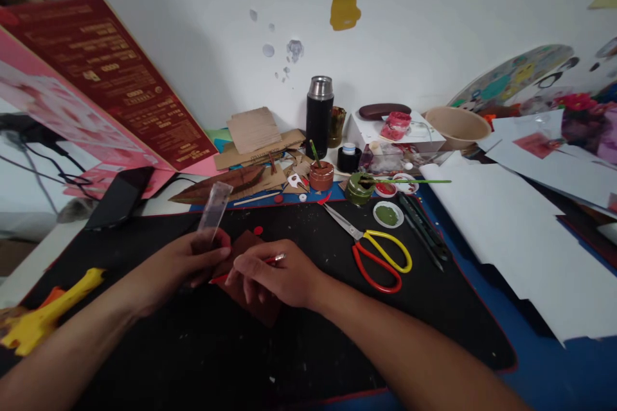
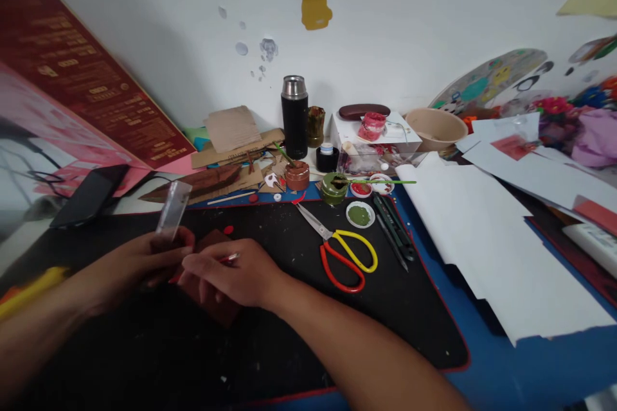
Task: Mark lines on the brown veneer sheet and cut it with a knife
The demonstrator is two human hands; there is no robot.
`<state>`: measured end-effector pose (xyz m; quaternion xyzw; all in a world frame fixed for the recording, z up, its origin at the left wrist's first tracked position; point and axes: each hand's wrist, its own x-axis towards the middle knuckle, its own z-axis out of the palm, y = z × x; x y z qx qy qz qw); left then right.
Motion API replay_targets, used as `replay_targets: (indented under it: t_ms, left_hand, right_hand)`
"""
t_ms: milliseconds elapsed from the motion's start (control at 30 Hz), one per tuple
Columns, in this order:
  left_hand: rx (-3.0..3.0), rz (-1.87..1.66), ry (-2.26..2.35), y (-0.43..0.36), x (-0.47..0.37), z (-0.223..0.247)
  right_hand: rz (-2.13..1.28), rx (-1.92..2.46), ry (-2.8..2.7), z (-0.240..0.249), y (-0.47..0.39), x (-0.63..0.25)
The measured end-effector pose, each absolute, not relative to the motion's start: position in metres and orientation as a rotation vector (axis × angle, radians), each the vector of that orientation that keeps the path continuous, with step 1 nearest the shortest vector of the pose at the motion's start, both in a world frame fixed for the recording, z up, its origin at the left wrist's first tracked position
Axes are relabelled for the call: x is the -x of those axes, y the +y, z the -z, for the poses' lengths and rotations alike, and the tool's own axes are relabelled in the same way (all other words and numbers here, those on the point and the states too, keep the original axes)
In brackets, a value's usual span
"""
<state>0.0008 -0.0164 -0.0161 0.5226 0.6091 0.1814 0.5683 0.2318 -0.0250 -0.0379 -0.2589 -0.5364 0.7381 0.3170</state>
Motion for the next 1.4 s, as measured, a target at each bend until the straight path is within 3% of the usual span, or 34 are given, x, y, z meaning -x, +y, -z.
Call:
replay_targets:
  t_ms: [500, 833, 1400]
  left_hand:
    - [-1.645, -0.365, 1.512, 0.024, 0.025, -0.016]
    - [-1.902, -0.240, 1.404, 0.054, -0.029, 0.015]
    - [-2.083, -0.128, 1.437, 0.061, -0.029, 0.030]
  right_hand:
    - [-1.622, 0.873, -0.926, 0.025, 0.002, -0.258]
    - [-1.602, 0.899, -0.876, 0.023, 0.002, -0.261]
    - [-1.683, 0.871, -0.926, 0.023, -0.001, -0.255]
